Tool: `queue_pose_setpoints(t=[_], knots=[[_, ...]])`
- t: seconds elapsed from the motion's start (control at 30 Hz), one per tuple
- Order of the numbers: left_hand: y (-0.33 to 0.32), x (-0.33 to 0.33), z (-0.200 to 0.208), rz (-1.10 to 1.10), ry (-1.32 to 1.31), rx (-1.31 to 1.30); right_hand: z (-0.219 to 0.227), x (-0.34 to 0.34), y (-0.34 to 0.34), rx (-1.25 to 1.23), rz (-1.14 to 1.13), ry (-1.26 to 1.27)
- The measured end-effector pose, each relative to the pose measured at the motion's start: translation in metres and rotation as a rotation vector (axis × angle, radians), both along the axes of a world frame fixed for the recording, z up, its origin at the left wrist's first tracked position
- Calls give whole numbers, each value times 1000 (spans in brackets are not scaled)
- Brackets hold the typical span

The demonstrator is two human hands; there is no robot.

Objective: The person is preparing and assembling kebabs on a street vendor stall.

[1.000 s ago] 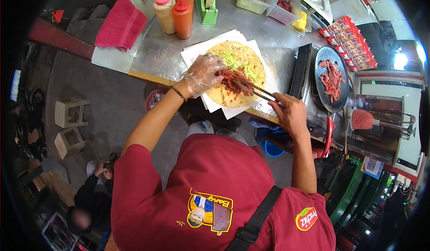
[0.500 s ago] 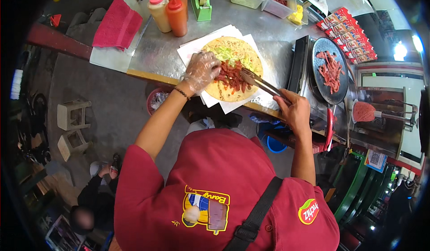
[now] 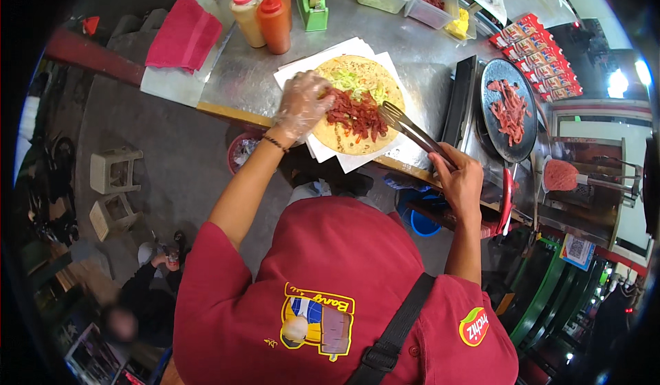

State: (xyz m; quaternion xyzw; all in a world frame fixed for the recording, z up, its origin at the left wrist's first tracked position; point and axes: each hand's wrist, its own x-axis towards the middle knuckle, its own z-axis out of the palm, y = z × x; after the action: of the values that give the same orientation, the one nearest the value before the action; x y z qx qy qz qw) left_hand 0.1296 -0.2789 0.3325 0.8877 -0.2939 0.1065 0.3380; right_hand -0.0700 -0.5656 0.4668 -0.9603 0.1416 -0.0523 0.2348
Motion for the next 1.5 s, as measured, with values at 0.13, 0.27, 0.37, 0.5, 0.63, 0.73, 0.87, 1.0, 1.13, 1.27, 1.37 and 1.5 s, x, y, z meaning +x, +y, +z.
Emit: queue_pose_setpoints(t=[0.13,0.27,0.37,0.5,0.63,0.73,0.87,1.0,1.13,1.27,1.37,1.5], knots=[[11,2,-24,-143,-384,-54,-36,10,3,43,79,-32],[-13,-28,-12,29,-363,16,-24,-7,2,185,69,-39],[-8,-61,-17,200,-27,-425,-49,4,-20,68,184,-35],[16,-87,-4,251,97,-342,-16,35,-6,7,302,28],[36,-102,-8,369,-14,-397,-19,66,-1,-86,441,-73],[46,-103,-22,351,53,-364,-15,72,12,-93,523,-152],[53,-109,-26,414,81,-416,-15,72,14,-152,552,-186],[60,-119,-25,465,115,-484,-17,66,11,-112,530,-131],[57,-122,-15,441,125,-488,0,43,25,-32,468,-87],[45,-128,-19,425,94,-478,5,23,11,15,397,-125],[30,-136,-11,410,83,-456,5,7,-19,30,390,-171],[-14,-159,-2,432,68,-390,6,-23,-60,94,366,-253]])
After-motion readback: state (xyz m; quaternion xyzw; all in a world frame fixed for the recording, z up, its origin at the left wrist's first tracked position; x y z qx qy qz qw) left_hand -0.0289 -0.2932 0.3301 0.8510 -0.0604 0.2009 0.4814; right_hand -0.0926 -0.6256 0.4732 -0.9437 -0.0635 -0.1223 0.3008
